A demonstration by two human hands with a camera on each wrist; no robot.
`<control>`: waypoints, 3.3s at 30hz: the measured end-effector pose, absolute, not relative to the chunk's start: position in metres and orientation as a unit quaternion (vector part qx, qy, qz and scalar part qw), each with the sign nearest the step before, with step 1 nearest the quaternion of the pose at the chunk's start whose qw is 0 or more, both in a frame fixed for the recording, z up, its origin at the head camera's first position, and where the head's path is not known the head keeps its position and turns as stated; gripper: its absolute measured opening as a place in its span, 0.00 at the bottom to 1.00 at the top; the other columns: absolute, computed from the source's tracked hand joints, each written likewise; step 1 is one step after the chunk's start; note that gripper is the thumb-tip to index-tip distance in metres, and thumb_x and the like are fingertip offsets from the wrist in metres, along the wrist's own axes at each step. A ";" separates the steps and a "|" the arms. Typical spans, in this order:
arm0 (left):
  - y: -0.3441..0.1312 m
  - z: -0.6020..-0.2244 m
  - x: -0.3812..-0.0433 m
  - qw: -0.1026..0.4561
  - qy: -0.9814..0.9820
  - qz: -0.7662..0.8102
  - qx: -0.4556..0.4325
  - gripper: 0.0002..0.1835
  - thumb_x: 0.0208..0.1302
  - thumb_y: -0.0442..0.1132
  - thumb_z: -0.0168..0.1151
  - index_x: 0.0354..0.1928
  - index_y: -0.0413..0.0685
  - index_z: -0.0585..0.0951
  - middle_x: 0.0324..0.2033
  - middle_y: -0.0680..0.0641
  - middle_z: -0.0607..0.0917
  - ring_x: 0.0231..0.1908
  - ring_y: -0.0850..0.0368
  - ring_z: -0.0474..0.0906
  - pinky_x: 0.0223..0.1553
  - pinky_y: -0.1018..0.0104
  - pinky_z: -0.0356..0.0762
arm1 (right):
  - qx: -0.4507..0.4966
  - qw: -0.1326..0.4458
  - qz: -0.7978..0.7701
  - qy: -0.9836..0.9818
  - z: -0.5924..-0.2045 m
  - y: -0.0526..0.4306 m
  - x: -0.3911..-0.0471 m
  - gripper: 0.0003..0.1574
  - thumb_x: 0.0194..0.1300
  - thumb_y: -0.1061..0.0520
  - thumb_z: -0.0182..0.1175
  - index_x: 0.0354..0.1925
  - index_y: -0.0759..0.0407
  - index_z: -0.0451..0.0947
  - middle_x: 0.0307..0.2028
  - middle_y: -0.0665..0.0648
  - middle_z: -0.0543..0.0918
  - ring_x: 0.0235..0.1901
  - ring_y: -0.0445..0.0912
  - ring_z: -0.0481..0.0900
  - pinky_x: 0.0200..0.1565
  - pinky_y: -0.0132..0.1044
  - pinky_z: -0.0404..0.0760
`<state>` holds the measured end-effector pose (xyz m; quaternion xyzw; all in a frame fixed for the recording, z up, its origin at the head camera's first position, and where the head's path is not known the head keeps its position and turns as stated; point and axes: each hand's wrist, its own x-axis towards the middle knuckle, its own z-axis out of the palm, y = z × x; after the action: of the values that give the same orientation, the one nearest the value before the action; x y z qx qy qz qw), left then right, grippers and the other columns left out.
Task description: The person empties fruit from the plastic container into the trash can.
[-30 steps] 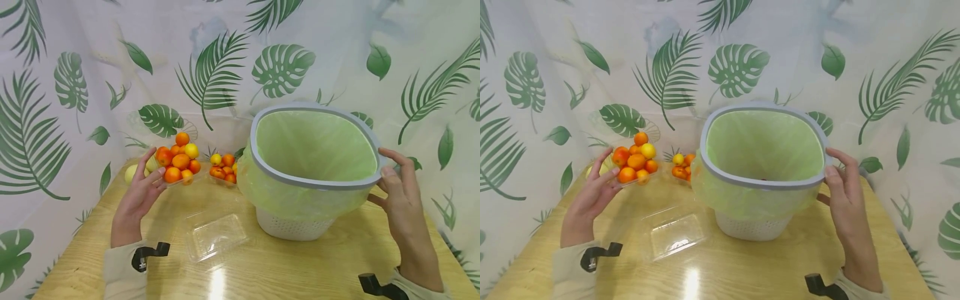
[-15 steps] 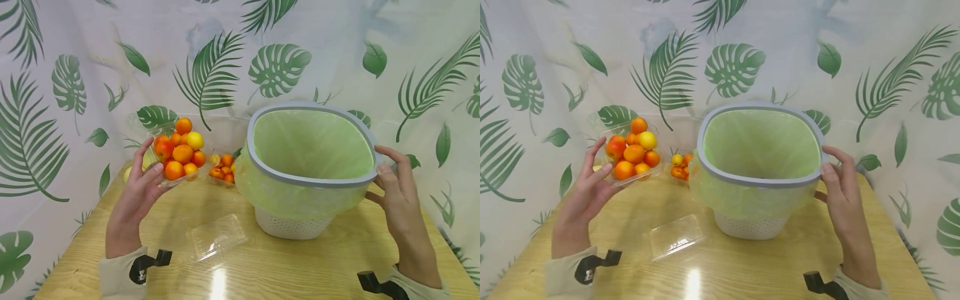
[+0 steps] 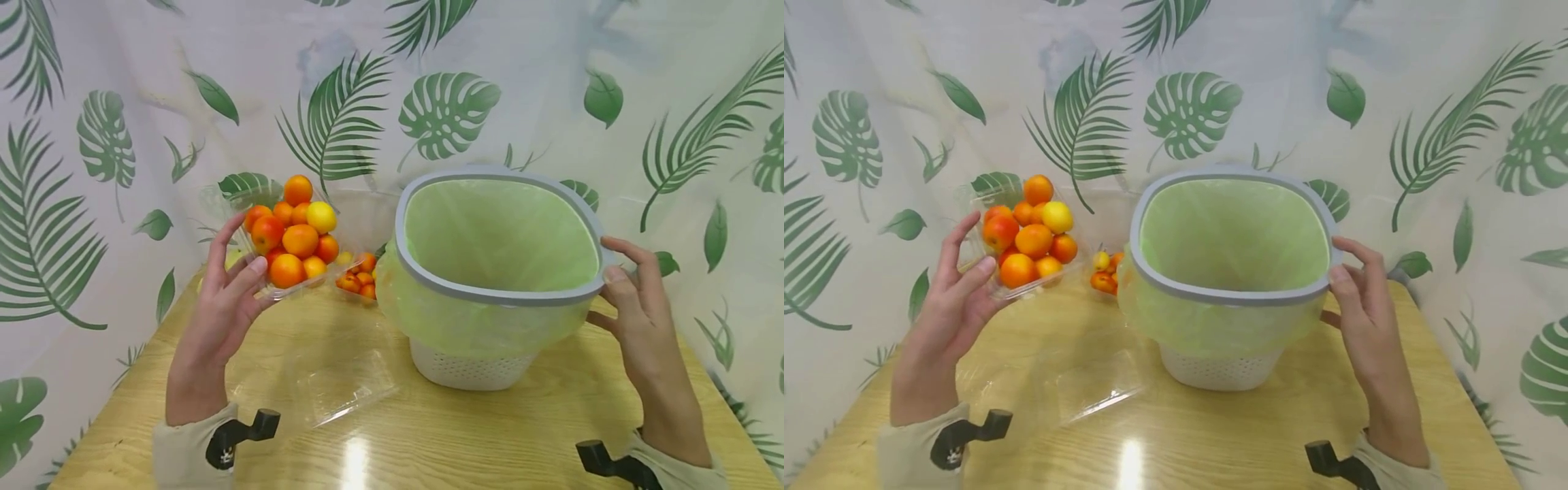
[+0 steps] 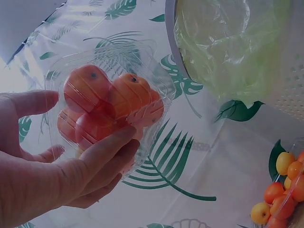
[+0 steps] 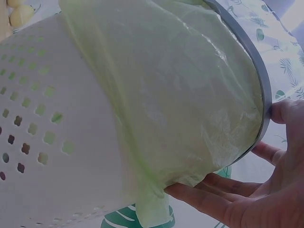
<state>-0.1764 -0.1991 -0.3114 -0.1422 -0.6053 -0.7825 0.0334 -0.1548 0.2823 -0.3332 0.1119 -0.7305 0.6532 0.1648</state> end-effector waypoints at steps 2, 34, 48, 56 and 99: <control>-0.198 -0.305 -0.179 0.043 -0.607 -0.780 -0.148 0.35 0.78 0.34 0.49 0.79 0.68 0.52 0.68 0.39 0.62 0.60 0.43 0.73 0.53 0.57 0.84 | 0.112 0.164 0.655 -0.729 -0.333 0.282 -0.154 0.29 0.83 0.52 0.44 0.77 0.49 0.59 0.58 0.60 0.73 0.60 0.41 0.78 0.41 0.28 0.83; -0.162 -0.225 -0.189 0.103 -0.513 -0.808 -0.270 0.35 0.71 0.32 0.58 0.76 0.62 0.60 0.69 0.37 0.67 0.62 0.39 0.72 0.46 0.58 0.87 | 0.104 0.168 0.671 -0.715 -0.330 0.279 -0.155 0.29 0.82 0.53 0.46 0.77 0.50 0.60 0.54 0.59 0.74 0.59 0.42 0.79 0.40 0.28 0.83; -0.130 -0.218 -0.204 0.099 -0.563 -0.779 -0.257 0.37 0.71 0.34 0.57 0.77 0.68 0.59 0.71 0.42 0.67 0.63 0.39 0.72 0.49 0.57 0.86 | 0.112 0.161 0.661 -0.725 -0.336 0.281 -0.154 0.29 0.83 0.52 0.45 0.77 0.50 0.60 0.57 0.58 0.77 0.57 0.41 0.80 0.40 0.28 0.83; -0.104 -0.226 -0.213 0.110 -0.590 -0.759 -0.252 0.39 0.68 0.35 0.62 0.77 0.68 0.60 0.71 0.47 0.65 0.66 0.44 0.70 0.54 0.51 0.84 | 0.105 0.166 0.654 -0.731 -0.335 0.280 -0.154 0.29 0.83 0.52 0.44 0.77 0.49 0.59 0.56 0.58 0.76 0.59 0.40 0.79 0.40 0.28 0.82; -0.046 -0.261 -0.233 0.195 -0.675 -0.607 -0.371 0.36 0.65 0.25 0.65 0.74 0.47 0.67 0.76 0.48 0.55 0.63 0.45 0.72 0.59 0.49 0.79 | 0.112 0.172 0.645 -0.736 -0.334 0.281 -0.155 0.29 0.83 0.52 0.45 0.77 0.50 0.59 0.58 0.60 0.75 0.59 0.41 0.78 0.41 0.28 0.83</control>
<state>-0.2334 -0.0465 -0.2613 -0.3714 -0.6748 -0.6071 0.1954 -0.1546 0.2814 -0.3341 0.1119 -0.7358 0.6454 0.1718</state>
